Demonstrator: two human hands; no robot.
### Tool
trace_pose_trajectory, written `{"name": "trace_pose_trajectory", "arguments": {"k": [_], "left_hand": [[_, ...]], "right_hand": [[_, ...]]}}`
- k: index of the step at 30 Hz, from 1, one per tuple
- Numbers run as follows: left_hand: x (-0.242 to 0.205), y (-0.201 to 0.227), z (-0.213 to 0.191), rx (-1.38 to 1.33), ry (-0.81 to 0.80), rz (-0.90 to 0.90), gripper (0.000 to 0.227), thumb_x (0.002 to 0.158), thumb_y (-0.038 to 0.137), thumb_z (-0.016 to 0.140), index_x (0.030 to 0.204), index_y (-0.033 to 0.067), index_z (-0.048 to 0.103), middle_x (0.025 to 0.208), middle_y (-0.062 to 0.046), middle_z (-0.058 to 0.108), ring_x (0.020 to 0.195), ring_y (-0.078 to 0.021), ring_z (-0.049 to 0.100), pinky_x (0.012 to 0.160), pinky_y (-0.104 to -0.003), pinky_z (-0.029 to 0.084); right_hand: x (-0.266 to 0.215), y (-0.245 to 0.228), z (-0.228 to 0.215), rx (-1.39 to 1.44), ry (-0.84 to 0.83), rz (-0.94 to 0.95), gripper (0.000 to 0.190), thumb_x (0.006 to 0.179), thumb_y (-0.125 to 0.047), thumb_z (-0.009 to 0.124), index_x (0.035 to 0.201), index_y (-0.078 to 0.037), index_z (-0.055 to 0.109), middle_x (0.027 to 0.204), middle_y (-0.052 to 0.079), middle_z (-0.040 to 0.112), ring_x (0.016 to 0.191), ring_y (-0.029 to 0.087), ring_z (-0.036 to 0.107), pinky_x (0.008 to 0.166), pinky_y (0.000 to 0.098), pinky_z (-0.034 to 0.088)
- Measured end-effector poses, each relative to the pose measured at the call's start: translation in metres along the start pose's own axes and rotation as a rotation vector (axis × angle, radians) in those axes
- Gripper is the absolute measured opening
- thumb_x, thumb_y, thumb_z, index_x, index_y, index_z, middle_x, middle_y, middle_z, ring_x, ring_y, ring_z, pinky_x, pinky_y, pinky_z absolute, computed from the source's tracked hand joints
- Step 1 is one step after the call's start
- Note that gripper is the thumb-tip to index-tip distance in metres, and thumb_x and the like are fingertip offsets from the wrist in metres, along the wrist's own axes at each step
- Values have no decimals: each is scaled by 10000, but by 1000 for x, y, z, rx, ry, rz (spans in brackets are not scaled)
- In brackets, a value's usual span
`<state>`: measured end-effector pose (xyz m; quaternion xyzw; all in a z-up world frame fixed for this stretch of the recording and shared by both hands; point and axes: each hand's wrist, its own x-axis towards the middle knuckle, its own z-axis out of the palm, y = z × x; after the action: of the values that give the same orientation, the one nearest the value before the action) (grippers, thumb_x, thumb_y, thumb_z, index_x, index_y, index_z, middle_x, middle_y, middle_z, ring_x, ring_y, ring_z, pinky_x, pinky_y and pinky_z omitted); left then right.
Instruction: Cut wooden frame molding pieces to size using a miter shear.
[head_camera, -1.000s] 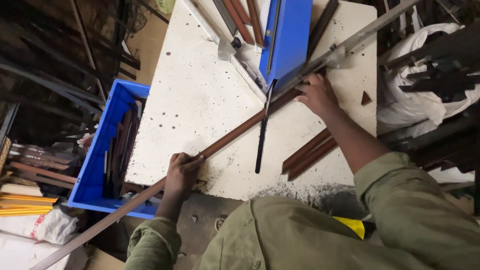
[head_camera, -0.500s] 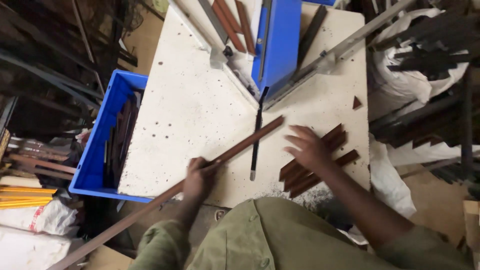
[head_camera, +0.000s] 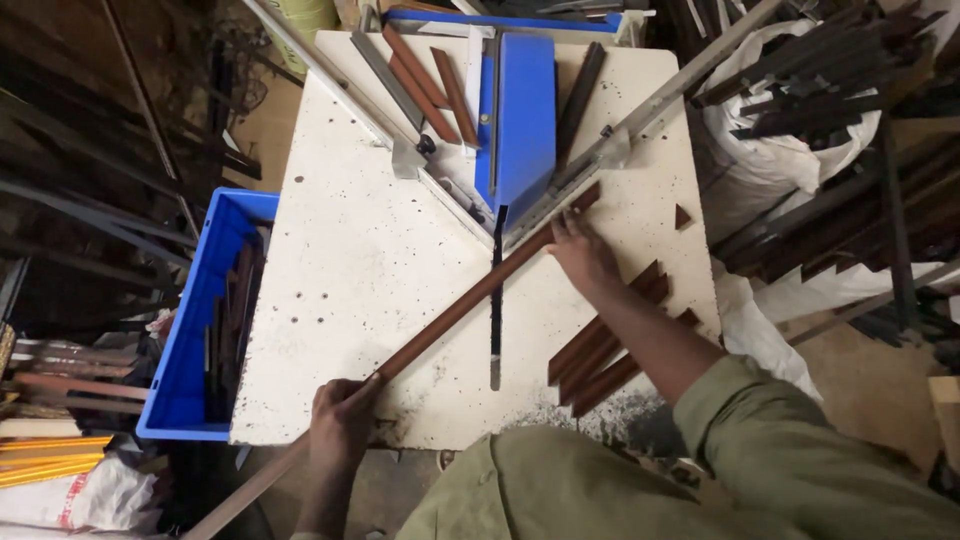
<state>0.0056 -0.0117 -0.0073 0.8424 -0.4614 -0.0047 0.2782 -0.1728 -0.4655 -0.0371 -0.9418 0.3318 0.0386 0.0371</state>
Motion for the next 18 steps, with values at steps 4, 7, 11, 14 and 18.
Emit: {"name": "trace_pose_trajectory", "arguments": {"k": [4, 7, 11, 14, 18], "left_hand": [[12, -1, 7, -39, 15, -78, 350, 836, 83, 739, 1145, 228, 814, 903, -78, 704, 868, -245, 656, 750, -379, 585], [27, -3, 19, -32, 20, -19, 339, 833, 66, 746, 1128, 215, 820, 894, -63, 692, 853, -234, 639, 748, -374, 577], [51, 5, 17, -65, 22, 31, 377, 794, 38, 754, 1127, 200, 827, 865, -59, 652, 860, -243, 604, 773, -363, 556], [73, 6, 16, -132, 46, 60, 373, 790, 32, 755, 1125, 184, 816, 862, -46, 644, 861, -240, 593, 782, -365, 537], [104, 9, 19, -132, 67, 64, 328, 806, 46, 764, 1102, 177, 815, 866, -47, 638, 873, -257, 589, 772, -364, 535]], "right_hand": [[26, 14, 28, -154, 128, -39, 741, 1026, -539, 512, 1528, 3, 451, 1621, 208, 357, 1497, 313, 369, 1194, 380, 402], [37, 26, 19, -184, 114, -78, 745, 1030, -532, 504, 1519, 27, 443, 1629, 202, 384, 1514, 288, 380, 1162, 356, 424], [55, 30, -5, -121, -37, 2, 687, 1034, -517, 493, 1540, -54, 443, 1638, 168, 371, 1482, 263, 388, 1160, 367, 424], [78, 46, 12, -222, 58, -92, 694, 1012, -521, 504, 1511, -41, 450, 1614, 153, 386, 1478, 265, 394, 1138, 366, 424], [102, 49, 1, -258, 73, -102, 684, 1034, -531, 484, 1516, -46, 452, 1624, 168, 395, 1481, 271, 412, 1088, 383, 461]]}}
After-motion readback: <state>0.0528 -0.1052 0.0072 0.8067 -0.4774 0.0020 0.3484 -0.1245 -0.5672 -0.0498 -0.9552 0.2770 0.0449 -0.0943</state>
